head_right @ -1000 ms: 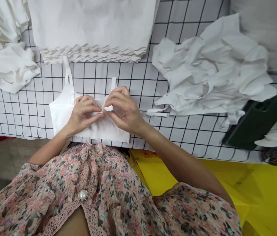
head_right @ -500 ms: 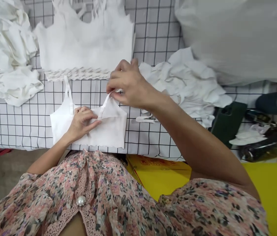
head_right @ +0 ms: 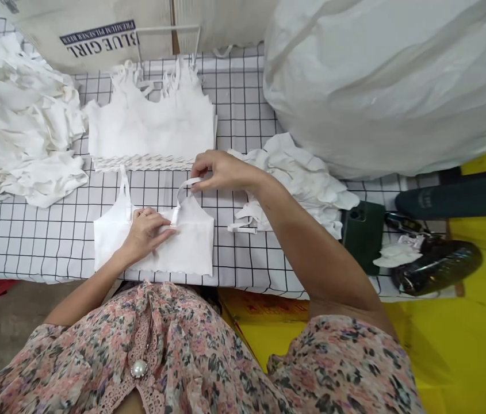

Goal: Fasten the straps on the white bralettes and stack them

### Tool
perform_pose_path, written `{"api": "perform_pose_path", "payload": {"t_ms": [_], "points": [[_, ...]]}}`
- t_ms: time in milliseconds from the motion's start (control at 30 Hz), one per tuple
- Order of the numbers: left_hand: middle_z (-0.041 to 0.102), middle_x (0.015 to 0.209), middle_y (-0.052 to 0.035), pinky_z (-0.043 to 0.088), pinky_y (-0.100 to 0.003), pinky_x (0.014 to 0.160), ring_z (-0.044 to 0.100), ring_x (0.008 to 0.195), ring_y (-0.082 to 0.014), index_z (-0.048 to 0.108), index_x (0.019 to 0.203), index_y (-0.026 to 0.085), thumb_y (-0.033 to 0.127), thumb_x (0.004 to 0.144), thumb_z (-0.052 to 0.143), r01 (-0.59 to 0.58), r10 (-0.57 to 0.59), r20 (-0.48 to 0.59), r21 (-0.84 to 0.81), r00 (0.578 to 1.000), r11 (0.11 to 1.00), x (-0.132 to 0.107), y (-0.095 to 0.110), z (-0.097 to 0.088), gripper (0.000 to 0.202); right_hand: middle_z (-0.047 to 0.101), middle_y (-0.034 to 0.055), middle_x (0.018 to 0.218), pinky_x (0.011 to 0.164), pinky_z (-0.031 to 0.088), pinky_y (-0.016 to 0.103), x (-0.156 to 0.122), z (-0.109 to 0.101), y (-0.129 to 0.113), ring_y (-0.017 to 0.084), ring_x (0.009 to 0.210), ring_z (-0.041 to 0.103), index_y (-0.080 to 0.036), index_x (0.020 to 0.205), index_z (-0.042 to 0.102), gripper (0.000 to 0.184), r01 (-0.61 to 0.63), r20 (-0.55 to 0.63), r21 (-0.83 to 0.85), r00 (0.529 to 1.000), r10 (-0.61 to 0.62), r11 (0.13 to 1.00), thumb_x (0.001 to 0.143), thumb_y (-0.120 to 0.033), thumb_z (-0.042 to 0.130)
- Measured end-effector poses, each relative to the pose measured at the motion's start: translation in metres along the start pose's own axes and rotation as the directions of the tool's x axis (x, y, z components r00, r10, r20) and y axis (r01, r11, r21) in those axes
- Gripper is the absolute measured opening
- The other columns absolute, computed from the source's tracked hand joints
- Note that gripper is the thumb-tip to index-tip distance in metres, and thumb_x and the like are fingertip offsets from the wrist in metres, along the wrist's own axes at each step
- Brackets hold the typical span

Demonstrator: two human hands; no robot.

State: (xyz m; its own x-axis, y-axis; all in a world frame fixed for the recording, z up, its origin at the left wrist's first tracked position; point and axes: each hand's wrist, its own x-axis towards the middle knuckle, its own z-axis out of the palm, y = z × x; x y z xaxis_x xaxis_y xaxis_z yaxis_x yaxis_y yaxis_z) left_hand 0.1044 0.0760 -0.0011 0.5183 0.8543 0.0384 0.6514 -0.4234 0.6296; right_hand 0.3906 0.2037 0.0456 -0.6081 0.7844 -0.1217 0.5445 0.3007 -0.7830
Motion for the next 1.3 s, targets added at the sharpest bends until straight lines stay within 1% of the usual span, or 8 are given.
{"api": "perform_pose_path", "payload": {"t_ms": [100,200,367,533,700,867,1133,1300], "points": [[0.080,0.094,-0.0031,0.040,-0.044,0.099,0.063,0.098,-0.0234,0.079,0.102,0.024,0.048,0.103,0.072,-0.010,0.010,-0.013,-0.001,1.000,1.000,0.000,-0.002,0.001,0.025,0.069,0.0032,0.090,0.074,0.049,0.033,-0.003,-0.017,-0.014,0.015,0.080,0.058,-0.022,0.081,0.076,0.049,-0.018,0.191,0.143,0.982,-0.009,0.990,0.079,-0.071,0.085],[0.079,0.092,-0.0032,0.040,-0.044,0.098,0.062,0.096,-0.0230,0.079,0.101,0.024,0.047,0.103,0.072,-0.014,0.014,-0.019,-0.006,1.000,1.000,-0.001,-0.003,0.001,0.024,0.072,0.0048,0.095,0.074,0.050,0.033,-0.005,-0.022,-0.021,0.015,0.081,0.062,-0.022,0.084,0.079,0.045,-0.001,0.212,0.179,0.976,-0.037,0.984,0.086,-0.067,0.079],[0.079,0.089,-0.0026,0.039,-0.043,0.098,0.062,0.095,-0.0229,0.079,0.101,0.024,0.045,0.105,0.070,-0.026,0.026,-0.030,0.001,0.999,1.000,-0.002,-0.003,0.002,0.023,0.073,0.0065,0.091,0.078,0.052,0.039,-0.002,-0.004,-0.010,0.022,0.085,0.066,-0.023,0.086,0.079,0.015,0.128,-0.225,-0.162,0.961,-0.163,0.979,0.092,-0.033,0.068],[0.079,0.091,-0.0030,0.040,-0.044,0.099,0.061,0.096,-0.0233,0.078,0.101,0.025,0.045,0.106,0.068,-0.014,0.014,-0.024,0.001,1.000,1.000,-0.001,-0.002,0.003,0.024,0.072,0.0118,0.087,0.072,0.044,0.040,0.004,0.025,0.005,0.028,0.085,0.065,-0.020,0.093,0.074,0.020,-0.041,-0.453,-0.525,0.859,-0.239,0.850,0.097,-0.026,0.055],[0.079,0.092,-0.0032,0.039,-0.045,0.099,0.061,0.095,-0.0233,0.078,0.100,0.024,0.043,0.106,0.068,-0.020,0.021,-0.012,0.011,1.000,1.000,-0.002,-0.002,0.002,0.023,0.066,0.0048,0.070,0.067,0.042,0.035,0.002,0.040,0.000,0.021,0.065,0.055,-0.024,0.084,0.071,0.032,-0.134,-0.545,-0.241,0.838,-0.020,0.961,0.101,-0.044,0.053],[0.079,0.094,-0.0029,0.040,-0.044,0.099,0.062,0.097,-0.0233,0.078,0.101,0.024,0.042,0.104,0.070,-0.026,0.027,-0.027,0.028,0.999,0.999,-0.002,-0.004,0.005,0.020,0.065,0.0024,0.068,0.070,0.046,0.035,0.005,0.041,-0.003,0.019,0.061,0.054,-0.024,0.093,0.079,0.026,-0.203,-0.601,-0.088,0.791,0.110,0.975,0.089,-0.027,0.054],[0.081,0.107,-0.0051,0.043,-0.043,0.098,0.067,0.104,-0.0253,0.075,0.118,0.024,0.037,0.100,0.077,0.007,-0.004,-0.051,0.060,0.999,0.998,0.000,-0.005,0.009,0.022,0.061,-0.0008,0.061,0.070,0.052,0.040,0.025,0.037,-0.003,0.018,0.050,0.055,-0.021,0.084,0.072,0.021,-0.313,-0.433,0.186,0.825,0.364,0.931,0.079,-0.013,0.053],[0.077,0.109,-0.0073,0.045,-0.042,0.098,0.067,0.105,-0.0260,0.071,0.131,0.020,0.040,0.100,0.077,-0.014,0.024,-0.091,0.113,0.996,0.994,0.003,-0.006,0.010,0.037,0.066,0.0018,0.067,0.086,0.058,0.046,0.021,0.040,-0.001,0.023,0.066,0.067,-0.022,0.090,0.068,0.017,-0.282,-0.467,0.027,0.845,0.261,0.959,0.086,-0.013,0.054]]}}
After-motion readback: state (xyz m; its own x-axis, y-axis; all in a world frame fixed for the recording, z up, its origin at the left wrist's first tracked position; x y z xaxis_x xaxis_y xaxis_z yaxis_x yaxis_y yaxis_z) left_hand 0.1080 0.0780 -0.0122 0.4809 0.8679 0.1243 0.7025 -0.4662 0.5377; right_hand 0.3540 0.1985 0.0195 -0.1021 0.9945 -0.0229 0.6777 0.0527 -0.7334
